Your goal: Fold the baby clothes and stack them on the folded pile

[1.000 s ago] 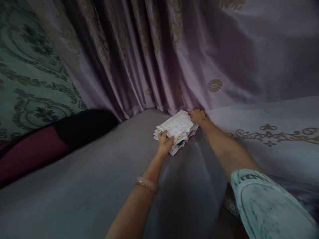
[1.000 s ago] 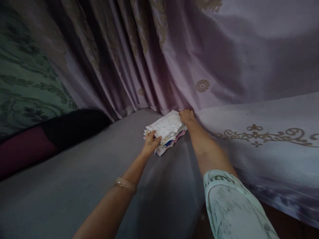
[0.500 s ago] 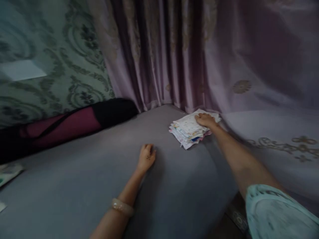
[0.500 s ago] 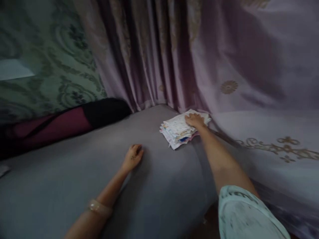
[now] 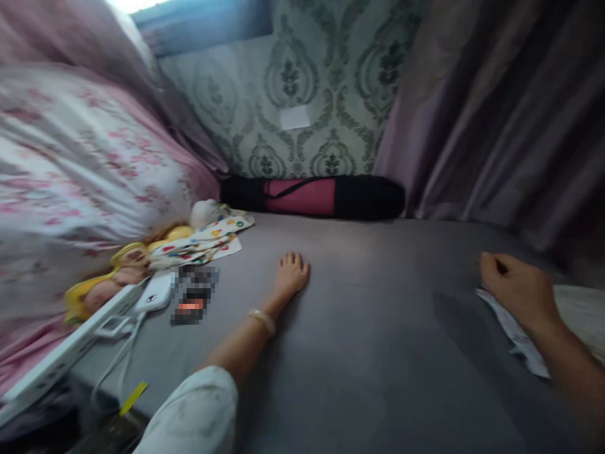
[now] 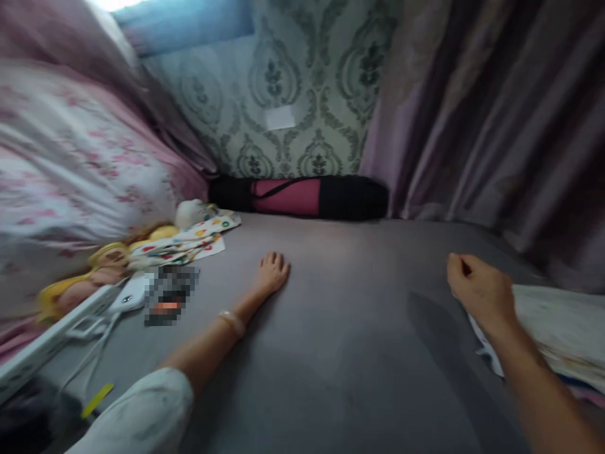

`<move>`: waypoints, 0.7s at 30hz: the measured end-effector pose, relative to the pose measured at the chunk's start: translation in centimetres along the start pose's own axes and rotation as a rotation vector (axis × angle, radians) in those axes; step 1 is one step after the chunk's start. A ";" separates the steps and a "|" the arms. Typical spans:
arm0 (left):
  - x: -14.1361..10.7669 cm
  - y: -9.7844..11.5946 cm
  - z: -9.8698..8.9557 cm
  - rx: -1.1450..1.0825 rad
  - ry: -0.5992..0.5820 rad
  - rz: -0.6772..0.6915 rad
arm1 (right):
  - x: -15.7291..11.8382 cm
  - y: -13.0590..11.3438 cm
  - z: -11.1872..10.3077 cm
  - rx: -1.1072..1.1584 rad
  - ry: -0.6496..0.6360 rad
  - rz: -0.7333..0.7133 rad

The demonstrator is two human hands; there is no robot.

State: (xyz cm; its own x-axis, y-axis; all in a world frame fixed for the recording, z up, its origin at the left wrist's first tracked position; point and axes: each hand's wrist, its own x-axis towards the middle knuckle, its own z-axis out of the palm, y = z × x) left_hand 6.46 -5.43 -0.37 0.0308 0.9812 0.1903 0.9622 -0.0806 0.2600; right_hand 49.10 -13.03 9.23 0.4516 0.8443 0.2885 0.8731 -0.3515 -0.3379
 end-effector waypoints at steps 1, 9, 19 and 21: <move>0.0 0.0 0.1 -0.030 0.014 0.000 | -0.1 -1.9 1.9 0.058 -0.047 -0.050; 0.1 -0.9 0.6 0.066 0.035 0.035 | -6.2 -19.0 15.1 0.289 -0.462 -0.418; 3.6 -6.7 -3.6 -0.094 -0.205 0.226 | -13.3 -26.4 16.0 -0.133 -0.166 -0.514; 4.1 -9.3 -4.9 -0.225 -0.198 0.169 | -13.4 -26.2 16.3 -0.133 -0.138 -0.537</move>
State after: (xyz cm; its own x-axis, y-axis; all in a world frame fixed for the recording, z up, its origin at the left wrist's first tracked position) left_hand -3.67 -1.50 2.59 0.2578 0.9639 0.0664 0.8562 -0.2598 0.4466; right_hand 17.15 -8.51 -0.42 -0.0826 0.9603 0.2663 0.9932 0.1015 -0.0579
